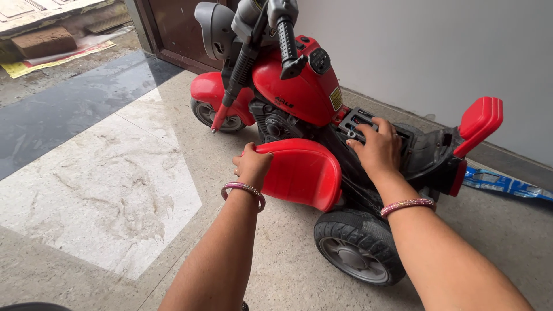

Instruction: The recorder removes the seat of a toy motorcycle to adjust internal wiring and then organizes various containers and electronic items into a bowl.

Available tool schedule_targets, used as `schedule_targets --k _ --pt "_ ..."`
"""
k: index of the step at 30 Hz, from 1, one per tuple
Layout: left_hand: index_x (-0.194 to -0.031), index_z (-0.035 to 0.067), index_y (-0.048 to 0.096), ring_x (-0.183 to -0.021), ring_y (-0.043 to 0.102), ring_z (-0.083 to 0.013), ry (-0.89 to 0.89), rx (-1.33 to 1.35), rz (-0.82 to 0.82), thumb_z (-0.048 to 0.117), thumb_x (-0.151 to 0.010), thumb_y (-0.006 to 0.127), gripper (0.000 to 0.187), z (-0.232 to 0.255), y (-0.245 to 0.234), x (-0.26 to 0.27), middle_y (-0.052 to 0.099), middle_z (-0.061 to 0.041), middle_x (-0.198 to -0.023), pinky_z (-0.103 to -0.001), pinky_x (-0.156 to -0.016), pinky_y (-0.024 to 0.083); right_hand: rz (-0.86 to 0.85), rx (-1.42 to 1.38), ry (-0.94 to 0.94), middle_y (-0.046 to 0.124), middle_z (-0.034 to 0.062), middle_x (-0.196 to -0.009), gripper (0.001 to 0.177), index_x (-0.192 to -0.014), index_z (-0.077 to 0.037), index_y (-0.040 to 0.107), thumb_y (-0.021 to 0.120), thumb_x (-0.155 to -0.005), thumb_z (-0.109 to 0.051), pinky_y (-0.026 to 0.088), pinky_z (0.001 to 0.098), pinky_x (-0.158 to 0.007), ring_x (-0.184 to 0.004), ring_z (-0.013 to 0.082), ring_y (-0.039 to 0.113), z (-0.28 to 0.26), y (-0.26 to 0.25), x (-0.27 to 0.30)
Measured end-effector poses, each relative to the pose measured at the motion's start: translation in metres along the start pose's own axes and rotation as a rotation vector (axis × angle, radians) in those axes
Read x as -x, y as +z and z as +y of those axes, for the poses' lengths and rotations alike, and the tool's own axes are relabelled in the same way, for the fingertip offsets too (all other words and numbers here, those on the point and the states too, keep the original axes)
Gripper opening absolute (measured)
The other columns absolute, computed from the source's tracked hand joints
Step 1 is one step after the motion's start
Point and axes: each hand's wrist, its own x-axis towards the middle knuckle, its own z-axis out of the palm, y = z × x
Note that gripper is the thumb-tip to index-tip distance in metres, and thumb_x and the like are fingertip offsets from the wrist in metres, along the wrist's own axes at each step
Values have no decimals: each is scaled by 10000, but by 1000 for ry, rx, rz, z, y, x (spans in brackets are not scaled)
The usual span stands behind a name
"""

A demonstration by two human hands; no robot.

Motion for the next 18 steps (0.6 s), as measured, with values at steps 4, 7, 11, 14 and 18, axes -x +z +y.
schedule_targets --k 4,7,11,14,18 --pt "-1511 367 452 -1449 317 -468 -11 -14 -4 366 -845 756 731 3 0 2 238 -182 -1596 -527 -1150 413 -52 35 13 569 88 -1378 343 -1077 -182 795 878 -767 -304 382 507 -1072 -1324 312 486 1 8 -6" --pt "-1512 367 448 -1466 284 -464 -24 -3 9 346 -848 749 729 4 1 4 232 -173 -1595 -539 -1147 411 -60 45 28 591 65 -1350 262 -1039 -172 808 857 -805 -281 417 482 -1076 -1312 297 509 3 11 -9" --pt "-1496 343 477 -1462 285 -461 -32 50 23 297 -856 721 687 7 4 8 228 -173 -1594 -543 -1153 399 -59 -66 95 604 70 -1277 233 -1034 -166 809 842 -823 -258 476 435 -1017 -1240 295 555 11 9 -14" --pt "-1485 334 484 -1461 282 -459 -40 72 33 279 -847 719 682 7 7 6 223 -171 -1593 -545 -1146 405 -31 -177 108 610 71 -1233 224 -1033 -158 799 835 -830 -247 518 411 -961 -1159 284 602 22 10 -21" --pt "-1485 332 488 -1455 285 -457 -39 95 38 281 -850 714 676 3 7 0 221 -176 -1594 -539 -1149 402 -47 -230 148 622 90 -1171 246 -1086 -183 808 845 -861 -277 539 414 -902 -1054 279 638 38 9 -32"
